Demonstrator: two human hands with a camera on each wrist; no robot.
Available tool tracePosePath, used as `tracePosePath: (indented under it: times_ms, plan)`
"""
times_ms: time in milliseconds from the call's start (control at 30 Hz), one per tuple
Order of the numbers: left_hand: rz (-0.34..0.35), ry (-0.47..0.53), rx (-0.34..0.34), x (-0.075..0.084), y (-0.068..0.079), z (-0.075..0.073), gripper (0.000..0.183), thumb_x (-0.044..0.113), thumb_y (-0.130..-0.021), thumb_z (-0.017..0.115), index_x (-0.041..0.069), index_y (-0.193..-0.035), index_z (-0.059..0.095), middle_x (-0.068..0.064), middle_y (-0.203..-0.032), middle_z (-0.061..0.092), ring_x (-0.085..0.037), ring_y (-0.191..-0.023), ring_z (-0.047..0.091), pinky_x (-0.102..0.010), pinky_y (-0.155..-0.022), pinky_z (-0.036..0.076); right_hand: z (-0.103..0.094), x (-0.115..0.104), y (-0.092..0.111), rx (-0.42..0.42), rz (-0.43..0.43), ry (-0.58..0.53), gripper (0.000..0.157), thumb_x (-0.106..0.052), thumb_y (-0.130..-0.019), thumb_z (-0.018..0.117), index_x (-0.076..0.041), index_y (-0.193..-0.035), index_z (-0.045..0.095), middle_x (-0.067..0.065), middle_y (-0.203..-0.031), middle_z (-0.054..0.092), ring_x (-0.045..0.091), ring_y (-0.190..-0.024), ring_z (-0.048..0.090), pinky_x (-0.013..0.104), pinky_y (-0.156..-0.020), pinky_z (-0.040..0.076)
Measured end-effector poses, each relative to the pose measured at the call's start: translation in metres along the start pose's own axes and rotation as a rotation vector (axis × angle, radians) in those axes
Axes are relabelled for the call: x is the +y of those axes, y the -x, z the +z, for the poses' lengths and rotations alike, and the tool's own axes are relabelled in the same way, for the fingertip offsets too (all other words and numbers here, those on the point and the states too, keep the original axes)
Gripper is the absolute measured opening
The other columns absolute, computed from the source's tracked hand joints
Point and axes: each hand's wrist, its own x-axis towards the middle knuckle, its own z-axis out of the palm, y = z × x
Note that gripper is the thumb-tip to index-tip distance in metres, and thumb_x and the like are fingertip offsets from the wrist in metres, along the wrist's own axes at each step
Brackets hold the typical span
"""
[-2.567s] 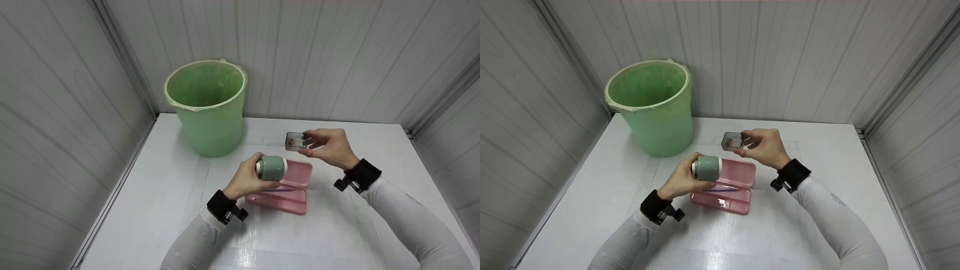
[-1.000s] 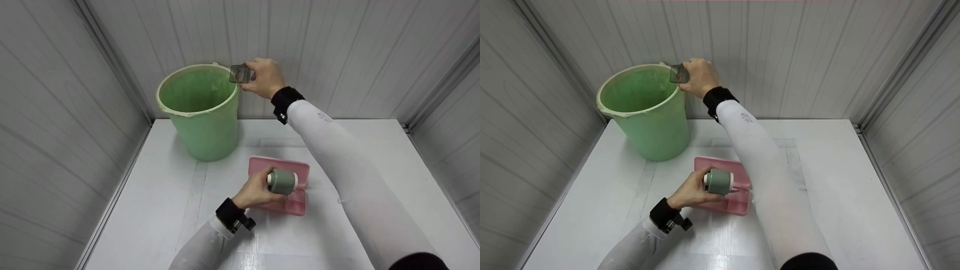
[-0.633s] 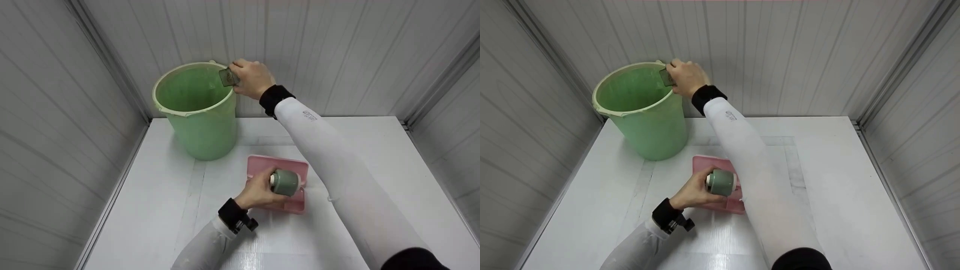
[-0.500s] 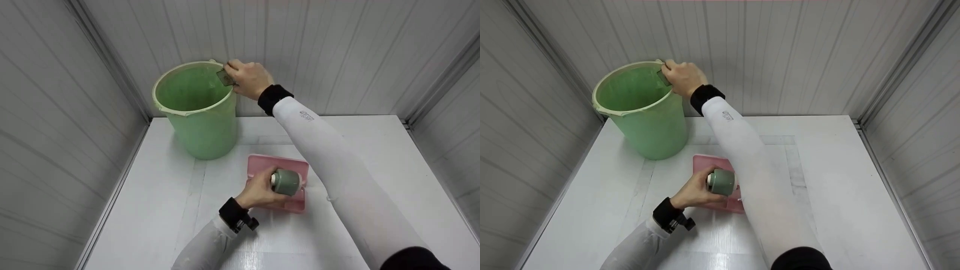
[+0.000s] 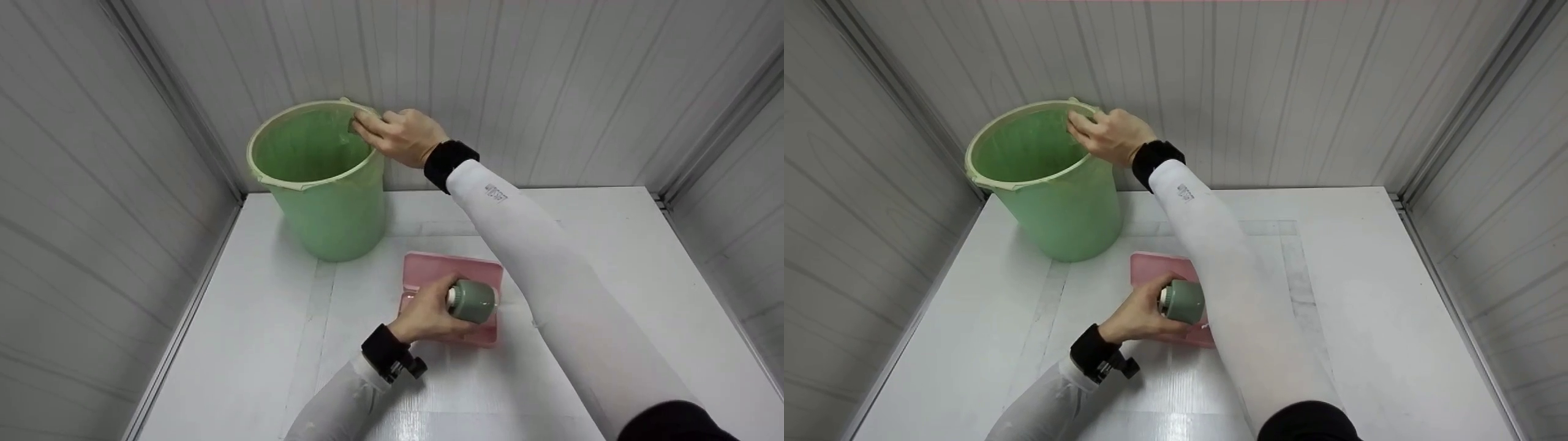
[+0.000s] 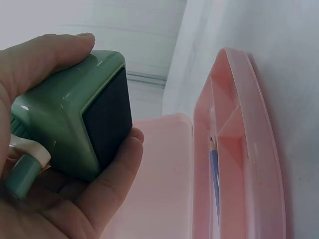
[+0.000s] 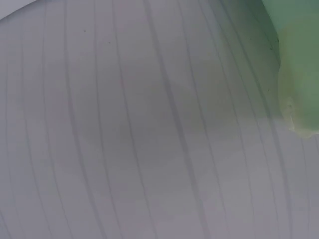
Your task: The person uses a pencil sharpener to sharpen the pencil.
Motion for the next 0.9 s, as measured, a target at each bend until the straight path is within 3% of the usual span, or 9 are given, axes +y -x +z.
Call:
tracePosePath:
  times_ms: [233,533,900]
  plan:
    - [-0.008,0.027,-0.009,-0.0009,0.0008,0.0,0.068,0.018,-0.079,0.099,0.014,-0.138,0.065,-0.008,-0.129,0.076,-0.01,-0.11,0.07,-0.027,-0.095,0.06,-0.001,0.0001,-0.0032,0.051,-0.067,0.034,0.036,-0.007,-0.118,0.053,-0.013,-0.145,0.075,0.007,-0.143,0.076,0.018,-0.073,0.071,0.026,-0.058,0.057]
    - [0.005,0.017,-0.004,-0.0013,0.0012,-0.0052,0.069,0.016,-0.079,0.098,0.013,-0.14,0.065,-0.008,-0.132,0.076,-0.012,-0.113,0.069,-0.029,-0.096,0.059,-0.0014,-0.0029,-0.0075,0.034,-0.131,0.05,0.035,-0.011,-0.117,0.056,-0.015,-0.146,0.074,0.004,-0.144,0.076,0.019,-0.076,0.073,0.027,-0.056,0.055]
    - [0.001,0.011,0.001,-0.0015,0.0025,-0.0068,0.07,0.015,-0.078,0.098,0.013,-0.139,0.064,-0.008,-0.128,0.075,-0.012,-0.11,0.067,-0.029,-0.092,0.059,-0.0021,-0.0038,-0.0067,0.016,-0.123,0.033,0.035,-0.011,-0.117,0.055,-0.016,-0.147,0.074,0.005,-0.146,0.075,0.021,-0.08,0.075,0.027,-0.054,0.054]
